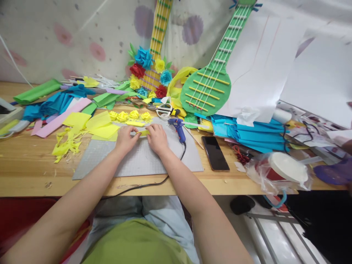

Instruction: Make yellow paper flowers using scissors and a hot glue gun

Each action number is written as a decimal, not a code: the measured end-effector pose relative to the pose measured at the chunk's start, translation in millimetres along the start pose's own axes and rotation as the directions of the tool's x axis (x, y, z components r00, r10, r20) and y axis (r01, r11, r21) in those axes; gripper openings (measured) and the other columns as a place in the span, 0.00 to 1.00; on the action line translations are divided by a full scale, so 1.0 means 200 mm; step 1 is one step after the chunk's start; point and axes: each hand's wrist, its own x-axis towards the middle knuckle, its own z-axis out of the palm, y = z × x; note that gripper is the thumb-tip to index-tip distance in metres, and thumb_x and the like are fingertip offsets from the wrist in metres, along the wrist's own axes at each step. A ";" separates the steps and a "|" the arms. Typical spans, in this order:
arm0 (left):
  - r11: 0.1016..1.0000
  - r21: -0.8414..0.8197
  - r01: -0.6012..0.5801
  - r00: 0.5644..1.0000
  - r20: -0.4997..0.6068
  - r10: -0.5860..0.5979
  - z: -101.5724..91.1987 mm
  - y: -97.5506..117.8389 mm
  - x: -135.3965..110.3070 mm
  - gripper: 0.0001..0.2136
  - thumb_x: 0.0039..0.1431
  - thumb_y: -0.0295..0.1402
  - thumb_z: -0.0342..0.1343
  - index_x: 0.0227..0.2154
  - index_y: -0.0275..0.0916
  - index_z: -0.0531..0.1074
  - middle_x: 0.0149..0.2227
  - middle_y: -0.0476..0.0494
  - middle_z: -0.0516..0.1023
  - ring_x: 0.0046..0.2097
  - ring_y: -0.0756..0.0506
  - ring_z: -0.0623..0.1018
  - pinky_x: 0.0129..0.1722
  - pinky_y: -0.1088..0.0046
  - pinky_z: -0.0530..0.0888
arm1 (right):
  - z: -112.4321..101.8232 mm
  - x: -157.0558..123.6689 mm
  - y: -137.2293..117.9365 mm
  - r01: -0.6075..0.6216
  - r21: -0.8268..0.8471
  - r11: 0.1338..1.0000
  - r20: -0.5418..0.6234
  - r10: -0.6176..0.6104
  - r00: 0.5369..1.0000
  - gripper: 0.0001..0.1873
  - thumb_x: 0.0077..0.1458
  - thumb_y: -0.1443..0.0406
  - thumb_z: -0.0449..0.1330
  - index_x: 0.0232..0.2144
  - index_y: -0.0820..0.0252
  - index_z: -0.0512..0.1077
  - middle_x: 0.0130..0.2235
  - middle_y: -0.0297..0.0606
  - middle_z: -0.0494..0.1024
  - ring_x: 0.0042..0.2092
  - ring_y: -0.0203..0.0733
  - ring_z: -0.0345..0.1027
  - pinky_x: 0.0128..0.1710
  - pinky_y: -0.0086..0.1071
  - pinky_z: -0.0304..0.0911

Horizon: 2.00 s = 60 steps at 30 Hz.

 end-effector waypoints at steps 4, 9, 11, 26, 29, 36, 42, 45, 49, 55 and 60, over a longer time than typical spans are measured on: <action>0.966 -0.229 0.123 0.992 0.059 -0.112 0.03 -0.02 0.00 0.08 0.49 0.32 0.57 0.32 0.41 0.65 0.30 0.51 0.72 0.32 0.49 0.72 0.34 0.72 0.66 | 0.00 0.00 0.01 -0.014 -0.008 1.000 -0.037 0.014 0.999 0.15 0.52 0.70 0.52 0.43 0.61 0.69 0.44 0.44 0.70 0.47 0.48 0.58 0.49 0.40 0.57; 0.942 -0.293 0.161 0.987 0.057 -0.151 0.03 -0.02 0.01 0.12 0.45 0.34 0.59 0.31 0.41 0.62 0.28 0.53 0.70 0.30 0.51 0.71 0.32 0.75 0.66 | 0.01 0.00 0.01 0.034 -0.002 0.999 -0.018 -0.034 0.999 0.14 0.52 0.69 0.53 0.43 0.60 0.69 0.44 0.43 0.70 0.48 0.47 0.58 0.48 0.39 0.58; 0.943 -0.285 0.169 0.986 0.052 -0.161 0.03 -0.02 0.01 0.12 0.45 0.34 0.59 0.30 0.41 0.62 0.27 0.54 0.70 0.29 0.51 0.70 0.32 0.75 0.66 | 0.01 0.00 0.01 0.044 0.002 0.999 -0.001 -0.044 0.999 0.14 0.53 0.69 0.52 0.42 0.59 0.70 0.44 0.43 0.69 0.48 0.47 0.58 0.48 0.39 0.58; 0.930 -0.308 0.200 0.980 0.058 -0.191 0.02 0.00 0.00 0.13 0.45 0.39 0.60 0.28 0.42 0.60 0.25 0.55 0.69 0.27 0.52 0.69 0.31 0.75 0.65 | 0.05 0.01 0.01 0.011 0.122 0.992 0.079 -0.021 0.997 0.18 0.49 0.76 0.47 0.42 0.61 0.67 0.37 0.41 0.73 0.42 0.42 0.64 0.45 0.36 0.60; 0.933 -0.304 0.192 0.981 0.036 -0.190 0.01 -0.02 0.00 0.10 0.49 0.37 0.56 0.31 0.42 0.62 0.26 0.54 0.70 0.28 0.51 0.70 0.31 0.74 0.65 | 0.06 0.01 0.03 -0.054 0.161 0.985 0.047 0.047 0.998 0.20 0.48 0.76 0.47 0.44 0.61 0.65 0.35 0.39 0.73 0.41 0.41 0.65 0.43 0.35 0.61; 0.989 -0.021 0.144 0.990 -0.002 -0.144 -0.01 -0.03 0.00 0.07 0.52 0.32 0.53 0.35 0.42 0.68 0.32 0.46 0.71 0.37 0.45 0.72 0.41 0.67 0.66 | 0.05 0.01 0.04 -0.008 0.176 0.984 0.066 -0.004 0.998 0.21 0.46 0.76 0.50 0.44 0.61 0.66 0.35 0.40 0.74 0.45 0.43 0.62 0.47 0.36 0.59; 0.992 0.126 -0.009 0.999 0.035 0.005 -0.01 -0.02 -0.01 0.08 0.50 0.28 0.53 0.32 0.43 0.74 0.41 0.40 0.67 0.48 0.40 0.66 0.48 0.63 0.63 | 0.03 0.00 0.03 0.001 0.137 0.991 0.116 -0.017 0.993 0.22 0.47 0.76 0.52 0.45 0.58 0.67 0.37 0.38 0.75 0.47 0.44 0.58 0.46 0.36 0.59; 0.990 0.137 -0.033 0.996 0.084 0.022 0.00 -0.01 -0.01 0.06 0.50 0.30 0.54 0.29 0.44 0.75 0.40 0.41 0.68 0.48 0.40 0.66 0.48 0.62 0.63 | 0.02 0.00 0.03 -0.002 0.134 0.991 0.137 -0.016 0.990 0.17 0.48 0.75 0.53 0.40 0.57 0.70 0.36 0.37 0.75 0.45 0.43 0.59 0.45 0.35 0.60; 0.987 0.158 -0.019 0.992 0.127 -0.001 0.00 -0.02 -0.02 0.06 0.49 0.31 0.54 0.27 0.44 0.76 0.38 0.41 0.69 0.46 0.39 0.67 0.46 0.61 0.62 | 0.02 0.00 0.04 -0.028 0.146 0.989 0.154 0.005 0.988 0.14 0.49 0.74 0.53 0.37 0.59 0.72 0.34 0.37 0.76 0.44 0.42 0.60 0.45 0.35 0.59; 0.986 0.164 -0.003 0.991 0.133 -0.019 -0.02 -0.04 -0.02 0.06 0.48 0.32 0.54 0.26 0.43 0.76 0.36 0.42 0.71 0.44 0.40 0.68 0.45 0.61 0.62 | 0.03 0.00 0.04 -0.105 0.230 0.967 0.155 0.070 0.985 0.12 0.49 0.70 0.57 0.39 0.59 0.70 0.35 0.36 0.76 0.44 0.41 0.61 0.45 0.34 0.58; 0.983 0.181 0.006 0.987 0.156 -0.035 -0.02 -0.04 -0.02 0.06 0.48 0.32 0.54 0.27 0.43 0.76 0.35 0.42 0.72 0.44 0.39 0.69 0.44 0.60 0.62 | 0.04 0.01 0.04 -0.175 0.317 0.932 0.184 0.120 0.976 0.12 0.48 0.70 0.58 0.38 0.58 0.70 0.34 0.34 0.76 0.42 0.39 0.61 0.43 0.33 0.58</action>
